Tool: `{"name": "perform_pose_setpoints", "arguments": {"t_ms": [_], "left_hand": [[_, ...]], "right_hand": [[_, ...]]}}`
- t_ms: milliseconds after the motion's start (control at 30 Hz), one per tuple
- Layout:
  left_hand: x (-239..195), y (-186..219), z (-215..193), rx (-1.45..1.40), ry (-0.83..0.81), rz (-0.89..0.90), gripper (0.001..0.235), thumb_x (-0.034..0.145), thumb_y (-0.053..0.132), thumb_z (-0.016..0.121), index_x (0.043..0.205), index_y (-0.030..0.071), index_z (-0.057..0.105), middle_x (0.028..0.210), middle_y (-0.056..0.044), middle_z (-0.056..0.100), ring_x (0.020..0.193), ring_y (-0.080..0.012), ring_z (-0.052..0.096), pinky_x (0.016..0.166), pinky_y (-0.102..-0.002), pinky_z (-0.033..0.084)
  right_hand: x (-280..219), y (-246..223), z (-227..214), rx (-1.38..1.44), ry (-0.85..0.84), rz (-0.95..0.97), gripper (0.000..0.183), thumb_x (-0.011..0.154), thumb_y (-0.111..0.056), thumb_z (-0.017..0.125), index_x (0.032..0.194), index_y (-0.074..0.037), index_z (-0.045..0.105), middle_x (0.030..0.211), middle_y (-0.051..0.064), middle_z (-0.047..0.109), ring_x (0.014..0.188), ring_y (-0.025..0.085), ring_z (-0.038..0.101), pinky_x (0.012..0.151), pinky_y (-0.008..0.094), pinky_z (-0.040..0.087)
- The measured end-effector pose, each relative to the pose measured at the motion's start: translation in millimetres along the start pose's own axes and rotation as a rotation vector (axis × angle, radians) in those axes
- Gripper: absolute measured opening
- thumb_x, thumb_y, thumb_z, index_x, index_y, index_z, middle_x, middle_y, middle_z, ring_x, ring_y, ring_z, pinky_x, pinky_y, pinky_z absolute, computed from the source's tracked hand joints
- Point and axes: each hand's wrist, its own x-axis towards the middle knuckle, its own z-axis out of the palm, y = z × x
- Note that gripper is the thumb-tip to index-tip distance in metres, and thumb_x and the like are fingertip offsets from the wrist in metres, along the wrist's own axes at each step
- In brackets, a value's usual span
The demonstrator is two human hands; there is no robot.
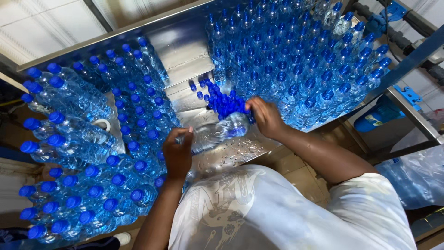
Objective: The person repeatedly picks up blue bottle caps and water bottles from a metal tray. They screw the caps onto the bottles by hand and place the capped bottles into a large group on the left side of the tray. The process is continuous and repetitive throughout the clip.
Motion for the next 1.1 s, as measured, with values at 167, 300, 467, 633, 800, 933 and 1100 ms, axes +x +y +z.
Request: {"name": "perform_pose_setpoints", "arguments": {"t_ms": [167, 300, 467, 633, 800, 933, 1100], "left_hand": [[3, 15, -7, -0.009, 0.185, 0.034, 0.018, 0.100, 0.026, 0.084, 0.096, 0.009, 0.081, 0.087, -0.010, 0.075, 0.083, -0.0178, 0.063, 0.084, -0.040, 0.052], [2, 16, -3, -0.213, 0.011, -0.209, 0.030, 0.099, 0.034, 0.079, 0.081, 0.010, 0.077, 0.067, -0.008, 0.069, 0.064, -0.0200, 0.065, 0.065, -0.034, 0.053], [-12, 30, 8, 0.048, 0.346, 0.148, 0.007, 0.096, 0.016, 0.087, 0.091, 0.013, 0.083, 0.074, -0.010, 0.073, 0.074, -0.0118, 0.062, 0.069, -0.030, 0.049], [14, 7, -7, -0.309, 0.267, 0.107, 0.015, 0.099, 0.011, 0.083, 0.087, 0.008, 0.074, 0.080, -0.005, 0.068, 0.078, -0.0118, 0.061, 0.082, -0.029, 0.052], [-3, 34, -9, -0.377, 0.023, -0.219, 0.018, 0.096, 0.023, 0.082, 0.086, 0.009, 0.078, 0.074, -0.005, 0.068, 0.071, -0.0141, 0.060, 0.071, -0.030, 0.050], [-3, 32, -3, -0.284, 0.178, 0.028, 0.019, 0.100, 0.022, 0.081, 0.087, 0.009, 0.079, 0.075, -0.008, 0.069, 0.075, -0.0141, 0.058, 0.072, -0.031, 0.047], [13, 16, 3, 0.143, 0.461, 1.043, 0.013, 0.100, 0.016, 0.090, 0.102, 0.008, 0.079, 0.096, -0.011, 0.083, 0.079, -0.0271, 0.074, 0.066, -0.037, 0.056]], "right_hand": [[-4, -10, 6, 0.237, -0.004, 0.202, 0.038, 0.115, -0.044, 0.054, 0.115, -0.014, 0.076, 0.087, 0.008, 0.076, 0.080, 0.038, 0.074, 0.072, 0.047, 0.059], [-10, -3, -20, -0.239, 0.136, -0.379, 0.062, 0.112, -0.072, 0.044, 0.098, -0.020, 0.073, 0.100, 0.005, 0.078, 0.087, 0.030, 0.073, 0.076, 0.044, 0.059], [5, -7, 21, 0.270, 0.060, 0.457, 0.045, 0.106, -0.046, 0.056, 0.078, -0.013, 0.066, 0.061, 0.014, 0.061, 0.058, 0.042, 0.056, 0.054, 0.045, 0.042], [33, -12, 3, 0.073, 0.074, 0.054, 0.054, 0.115, -0.049, 0.049, 0.081, -0.009, 0.062, 0.067, 0.015, 0.060, 0.061, 0.042, 0.057, 0.055, 0.047, 0.047], [44, -16, -39, -0.234, 0.074, -0.602, 0.061, 0.116, -0.061, 0.038, 0.087, -0.018, 0.070, 0.084, 0.005, 0.063, 0.072, 0.025, 0.063, 0.066, 0.040, 0.054], [51, -9, -18, 0.012, 0.178, -0.283, 0.056, 0.117, -0.041, 0.026, 0.076, -0.021, 0.058, 0.067, 0.000, 0.054, 0.057, 0.027, 0.055, 0.055, 0.040, 0.047], [55, -31, 11, 0.712, 0.081, 1.219, 0.040, 0.110, -0.026, 0.048, 0.077, -0.009, 0.063, 0.062, 0.001, 0.052, 0.056, 0.015, 0.046, 0.053, 0.032, 0.029]]}}
